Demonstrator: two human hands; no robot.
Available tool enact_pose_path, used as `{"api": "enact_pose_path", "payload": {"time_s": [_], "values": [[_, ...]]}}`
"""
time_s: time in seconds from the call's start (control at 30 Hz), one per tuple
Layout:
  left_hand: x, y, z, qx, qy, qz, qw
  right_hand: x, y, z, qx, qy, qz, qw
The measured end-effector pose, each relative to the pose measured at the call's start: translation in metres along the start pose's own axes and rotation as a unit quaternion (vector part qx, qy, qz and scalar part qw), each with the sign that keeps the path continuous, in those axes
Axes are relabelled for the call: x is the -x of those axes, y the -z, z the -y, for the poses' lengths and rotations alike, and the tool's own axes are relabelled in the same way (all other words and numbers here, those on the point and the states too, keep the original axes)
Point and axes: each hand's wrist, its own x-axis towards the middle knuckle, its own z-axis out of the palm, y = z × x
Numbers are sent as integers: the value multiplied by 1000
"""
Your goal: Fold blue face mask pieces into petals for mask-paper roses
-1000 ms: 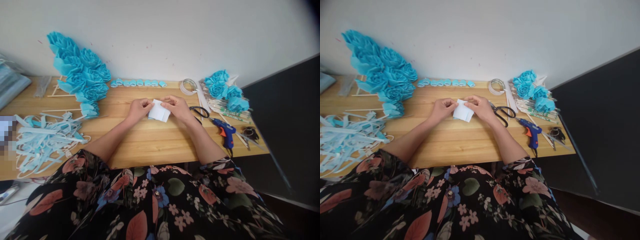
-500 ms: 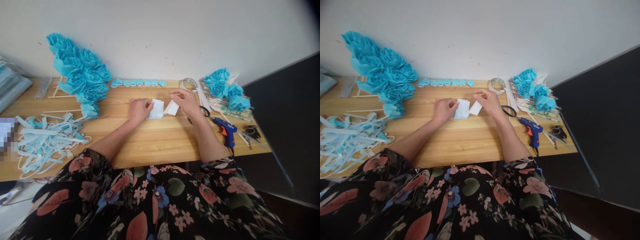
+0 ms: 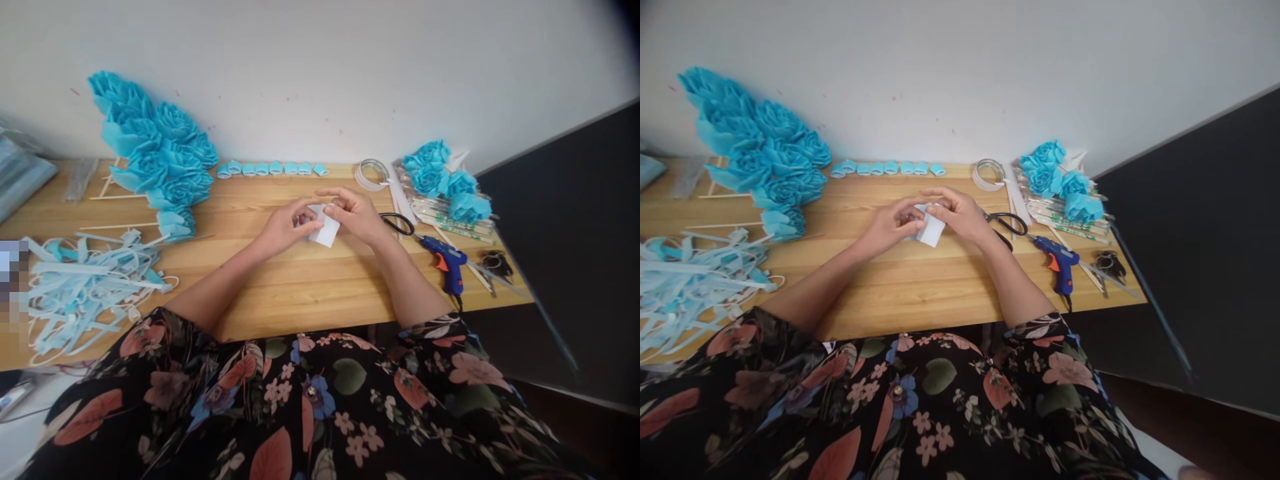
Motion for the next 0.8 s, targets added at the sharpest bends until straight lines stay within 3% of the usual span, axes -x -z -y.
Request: {"api": "enact_pose_path", "payload": {"time_s": [0.17, 0.37, 0.53, 0.67, 0.8], "values": [[1, -1, 2, 154, 36, 2, 987, -2, -1, 0, -14, 5, -6, 1000], [-1, 7, 7, 95, -11, -50, 994, -2, -3, 2, -28, 15, -12, 999], [-1, 4, 11, 51, -50, -22, 997, 3, -9, 6, 5, 22, 5, 1000], [0, 4, 12, 61, -47, -21, 997, 3, -10, 6, 7, 31, 3, 999], [-1, 5, 16, 140, -11, -39, 989, -2, -9, -1, -39, 21, -12, 999]]}}
